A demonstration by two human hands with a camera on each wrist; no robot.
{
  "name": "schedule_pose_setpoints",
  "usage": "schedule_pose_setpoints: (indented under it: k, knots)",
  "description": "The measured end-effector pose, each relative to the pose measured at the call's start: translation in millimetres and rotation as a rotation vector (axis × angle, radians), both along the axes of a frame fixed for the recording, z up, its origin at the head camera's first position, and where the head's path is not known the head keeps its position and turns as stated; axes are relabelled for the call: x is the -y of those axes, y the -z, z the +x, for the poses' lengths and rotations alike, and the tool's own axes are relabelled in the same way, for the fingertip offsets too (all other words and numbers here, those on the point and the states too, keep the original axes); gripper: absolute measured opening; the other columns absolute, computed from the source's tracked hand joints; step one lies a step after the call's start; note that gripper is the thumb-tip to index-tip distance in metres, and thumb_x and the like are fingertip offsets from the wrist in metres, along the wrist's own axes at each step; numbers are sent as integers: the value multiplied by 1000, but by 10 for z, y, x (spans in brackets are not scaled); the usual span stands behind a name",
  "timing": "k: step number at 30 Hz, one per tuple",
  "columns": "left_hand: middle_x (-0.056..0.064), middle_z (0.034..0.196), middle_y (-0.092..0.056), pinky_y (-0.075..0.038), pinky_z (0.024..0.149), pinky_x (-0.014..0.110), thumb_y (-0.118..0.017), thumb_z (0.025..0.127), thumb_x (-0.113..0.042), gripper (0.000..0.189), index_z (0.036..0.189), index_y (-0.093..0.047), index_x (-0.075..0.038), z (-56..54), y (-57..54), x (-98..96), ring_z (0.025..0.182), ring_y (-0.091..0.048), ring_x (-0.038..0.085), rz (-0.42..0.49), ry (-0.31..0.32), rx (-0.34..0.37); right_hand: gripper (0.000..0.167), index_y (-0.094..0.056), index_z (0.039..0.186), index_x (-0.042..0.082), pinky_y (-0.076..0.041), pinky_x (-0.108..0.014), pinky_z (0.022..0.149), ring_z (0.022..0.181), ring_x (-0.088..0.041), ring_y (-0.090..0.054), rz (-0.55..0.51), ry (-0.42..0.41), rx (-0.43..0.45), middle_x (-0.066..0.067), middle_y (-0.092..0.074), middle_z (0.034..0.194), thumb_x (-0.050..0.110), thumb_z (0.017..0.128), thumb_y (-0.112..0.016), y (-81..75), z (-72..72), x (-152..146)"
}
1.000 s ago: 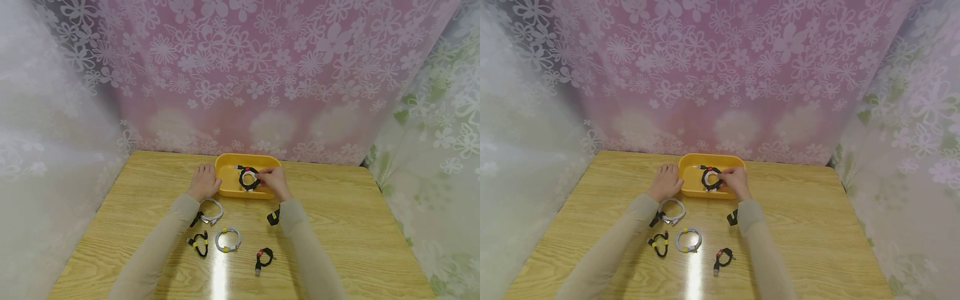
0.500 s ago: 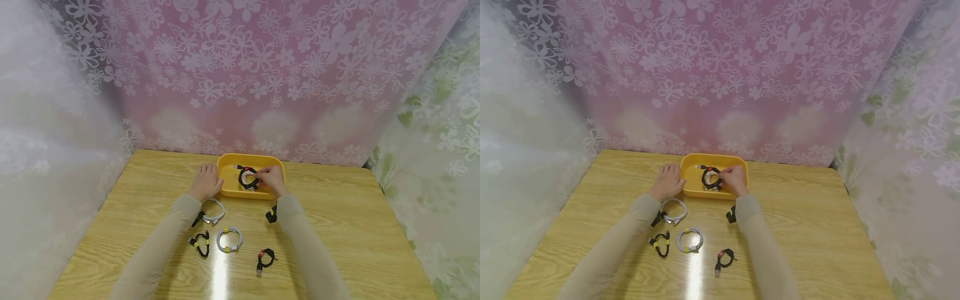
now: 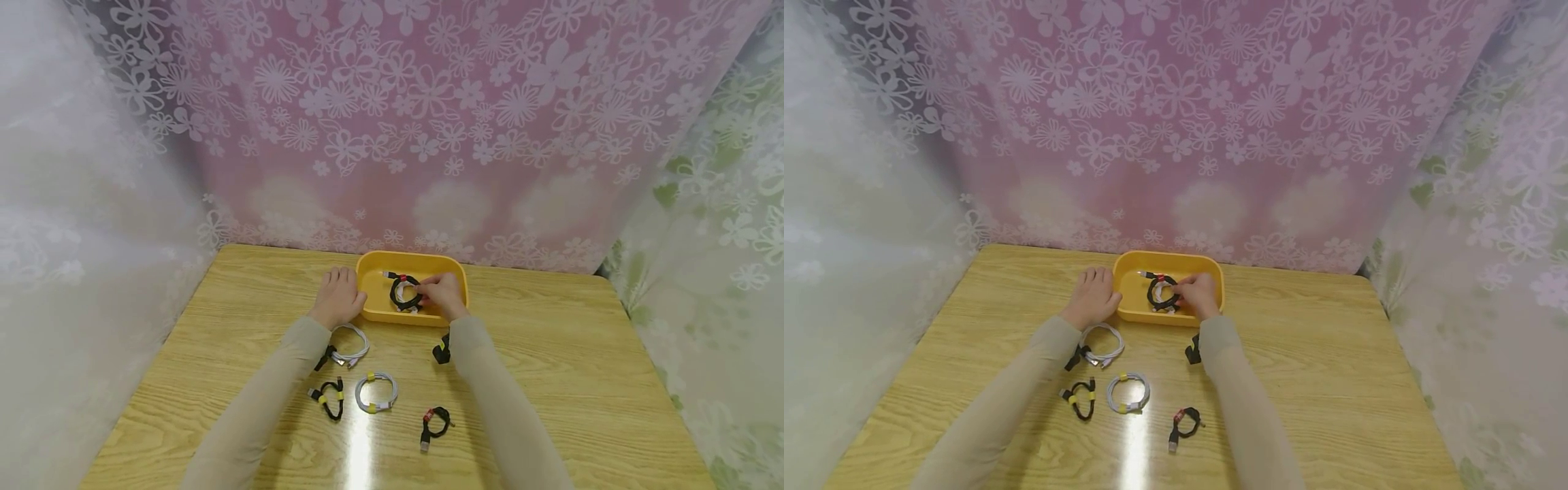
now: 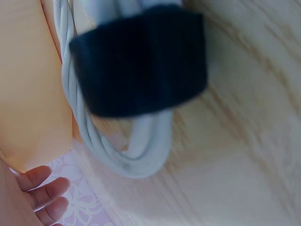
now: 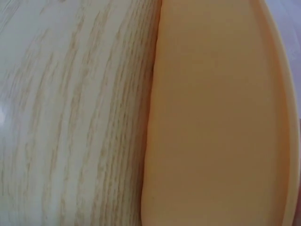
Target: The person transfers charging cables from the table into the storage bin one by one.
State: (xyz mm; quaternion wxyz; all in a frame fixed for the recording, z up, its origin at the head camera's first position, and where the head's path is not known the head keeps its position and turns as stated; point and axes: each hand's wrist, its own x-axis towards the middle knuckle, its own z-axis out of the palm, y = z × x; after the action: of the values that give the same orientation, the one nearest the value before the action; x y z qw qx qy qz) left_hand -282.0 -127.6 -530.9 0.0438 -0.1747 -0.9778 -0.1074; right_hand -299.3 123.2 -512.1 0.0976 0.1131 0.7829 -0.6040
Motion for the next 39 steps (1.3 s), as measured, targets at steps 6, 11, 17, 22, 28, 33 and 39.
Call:
schedule_pose_setpoints:
  k: [6, 11, 17, 22, 28, 33, 39]
  knots:
    - [19, 107, -47, -30, 90, 46, -42, 100, -23, 21, 98, -45, -2, 9, -25, -13, 97, -39, 35, 2, -5, 13, 18, -68, 102, -10, -58, -34, 64, 63, -23, -67, -11, 4, 4, -19, -65, 93, 1, 88, -71, 24, -21, -3]
    - [19, 106, -46, -30, 90, 46, -41, 100, -23, 22, 99, -45, -2, 18, -35, -16, 97, -38, 35, -6, 1, 11, 18, -69, 101, -11, -57, -31, 60, 61, -21, -65, -9, 4, 4, -21, -66, 95, 0, 87, -71, 62, -50, -4]
    - [19, 104, -46, -30, 90, 46, -42, 100, -23, 22, 99, -45, -1, 25, -45, -20, 95, -39, 35, 2, 6, 3, 17, -71, 100, -9, -57, -31, 59, 61, -21, -65, 7, 6, 12, -21, -67, 97, 1, 87, -72, 98, -84, -6]
    - [18, 102, -45, -29, 88, 45, -43, 100, -22, 20, 97, -44, -2, 33, -45, -15, 93, -37, 34, 10, 3, 0, 17, -71, 99, -8, -58, -33, 61, 62, -23, -66, 36, 12, 12, -20, -68, 96, 3, 86, -73, 100, -90, -2]
    - [18, 99, -45, -30, 86, 45, -44, 99, -21, 19, 95, -44, -2, 33, -31, -9, 91, -38, 34, 22, 6, -26, 16, -71, 97, -6, -57, -33, 60, 62, -23, -66, 44, 17, 3, -17, -67, 91, 3, 85, -74, 94, -84, 4]
    - [18, 100, -46, -30, 86, 45, -44, 99, -21, 20, 96, -44, -2, 27, -18, -11, 91, -38, 34, 24, 9, -32, 15, -71, 95, -6, -57, -34, 60, 63, -24, -64, 61, 11, -8, -14, -67, 83, 3, 84, -75, 86, -78, -1]
    - [19, 99, -46, -30, 87, 46, -45, 98, -21, 21, 96, -45, 0, 13, 9, -11, 92, -39, 35, 33, 9, -42, 14, -72, 93, -4, -58, -36, 62, 66, -26, -65, 104, -10, -15, -14, -67, 80, 6, 84, -76, 49, -56, 4]
